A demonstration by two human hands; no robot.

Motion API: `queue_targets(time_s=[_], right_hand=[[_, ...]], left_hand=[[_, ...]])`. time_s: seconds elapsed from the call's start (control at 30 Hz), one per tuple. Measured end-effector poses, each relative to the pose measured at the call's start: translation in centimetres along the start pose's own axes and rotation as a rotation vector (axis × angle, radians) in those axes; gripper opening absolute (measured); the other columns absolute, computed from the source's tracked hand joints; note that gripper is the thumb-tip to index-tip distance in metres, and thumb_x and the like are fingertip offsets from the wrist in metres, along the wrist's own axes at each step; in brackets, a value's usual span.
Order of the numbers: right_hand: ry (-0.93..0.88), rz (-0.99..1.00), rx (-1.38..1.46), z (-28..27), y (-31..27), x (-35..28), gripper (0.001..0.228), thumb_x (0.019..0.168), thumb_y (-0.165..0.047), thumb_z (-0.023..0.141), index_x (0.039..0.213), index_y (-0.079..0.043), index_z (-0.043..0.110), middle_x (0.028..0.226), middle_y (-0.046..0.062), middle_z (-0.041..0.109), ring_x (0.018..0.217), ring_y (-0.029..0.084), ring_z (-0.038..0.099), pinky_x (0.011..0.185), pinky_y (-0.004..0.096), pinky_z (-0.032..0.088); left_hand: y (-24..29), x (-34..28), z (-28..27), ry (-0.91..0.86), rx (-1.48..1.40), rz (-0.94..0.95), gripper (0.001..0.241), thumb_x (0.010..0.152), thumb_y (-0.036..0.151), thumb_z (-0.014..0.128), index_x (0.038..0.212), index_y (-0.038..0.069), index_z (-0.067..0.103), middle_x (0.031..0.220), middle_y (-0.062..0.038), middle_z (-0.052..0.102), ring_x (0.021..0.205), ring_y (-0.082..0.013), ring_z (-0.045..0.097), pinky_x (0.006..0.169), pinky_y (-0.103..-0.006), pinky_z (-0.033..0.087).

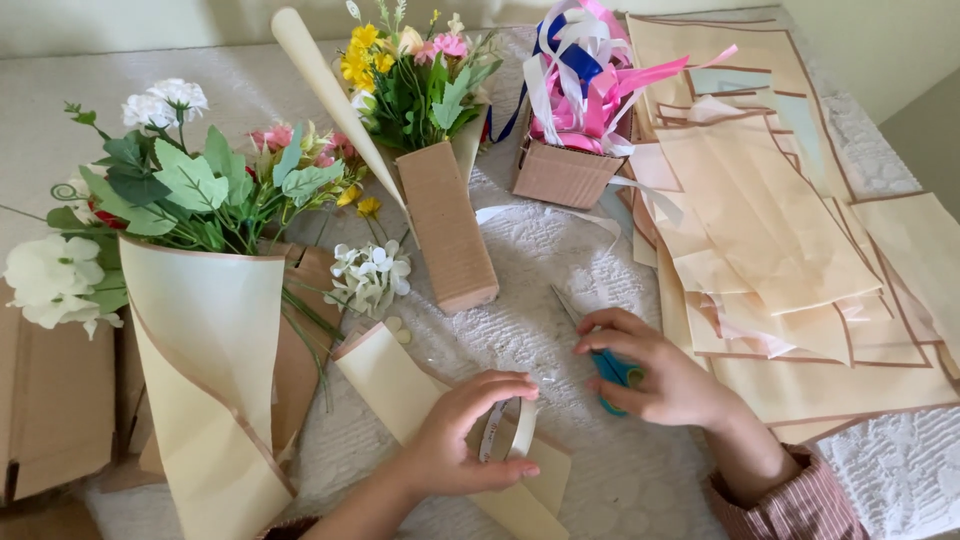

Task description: Wrapping artificial flower bouquets in decorative paper and securing them with tape.

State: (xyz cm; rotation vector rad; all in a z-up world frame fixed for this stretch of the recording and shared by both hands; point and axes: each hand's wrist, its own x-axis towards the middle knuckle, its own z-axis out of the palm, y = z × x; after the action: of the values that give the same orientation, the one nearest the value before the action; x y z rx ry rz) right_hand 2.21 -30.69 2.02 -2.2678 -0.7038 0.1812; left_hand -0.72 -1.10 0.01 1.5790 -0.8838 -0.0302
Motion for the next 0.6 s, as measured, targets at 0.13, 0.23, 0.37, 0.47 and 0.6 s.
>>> queue_targets(time_s=[0.13,0.23,0.37,0.47,0.6], right_hand=[[0.032,-0.307,0.1,2.6,-1.8,-0.1,0.048,0.088,-0.008,0.077,0.133,-0.009,0.063,0.14,0.016,0.057,0.13,0.033,0.06,0.11,0.045,0.049],[0.063,-0.467,-0.019,4.3,-2.7,0.3,0.039,0.096,-0.014,0.069,0.134,-0.008,0.063,0.139,0.017,0.057,0.124,0.033,0.061,0.103,0.045,0.051],[0.152,-0.593,0.021,4.6,-2.3,0.5,0.021,0.103,-0.018,0.058,0.112,-0.002,0.068,0.11,0.014,0.069,0.093,0.029,0.069,0.08,0.042,0.053],[0.352,-0.48,0.096,3.6,-0.1,-0.7,0.021,0.097,-0.016,0.066,0.109,0.0,0.072,0.105,0.013,0.07,0.091,0.023,0.071,0.079,0.031,0.06],[0.569,-0.348,-0.043,1.7,1.9,-0.8,0.021,0.093,-0.013,0.069,0.11,0.0,0.071,0.107,0.011,0.073,0.098,0.023,0.073,0.087,0.032,0.063]], left_hand=[[-0.5,-0.7,1.2,0.039,-0.073,0.002,0.07,0.083,0.036,0.084,0.137,0.008,0.048,0.138,-0.013,0.055,0.13,-0.0271,0.057,0.107,-0.0404,0.052],[-1.2,-1.0,2.0,0.062,-0.167,0.03,0.083,0.082,0.034,0.086,0.141,0.009,0.032,0.146,-0.021,0.036,0.142,-0.0319,0.044,0.111,-0.0433,0.05],[-1.3,-1.4,2.3,0.069,-0.175,0.029,0.089,0.081,0.037,0.087,0.142,0.011,0.028,0.154,-0.025,0.023,0.137,-0.0407,0.055,0.112,-0.0497,0.053],[0.0,-0.9,1.4,0.164,-0.068,-0.034,0.068,0.089,0.043,0.077,0.138,0.009,0.044,0.146,-0.02,0.036,0.148,-0.0309,0.032,0.108,-0.042,0.046],[0.2,-1.0,1.0,0.233,-0.16,-0.013,0.041,0.096,0.021,0.07,0.132,0.012,0.053,0.144,-0.014,0.045,0.125,-0.0242,0.059,0.101,-0.0378,0.048]])
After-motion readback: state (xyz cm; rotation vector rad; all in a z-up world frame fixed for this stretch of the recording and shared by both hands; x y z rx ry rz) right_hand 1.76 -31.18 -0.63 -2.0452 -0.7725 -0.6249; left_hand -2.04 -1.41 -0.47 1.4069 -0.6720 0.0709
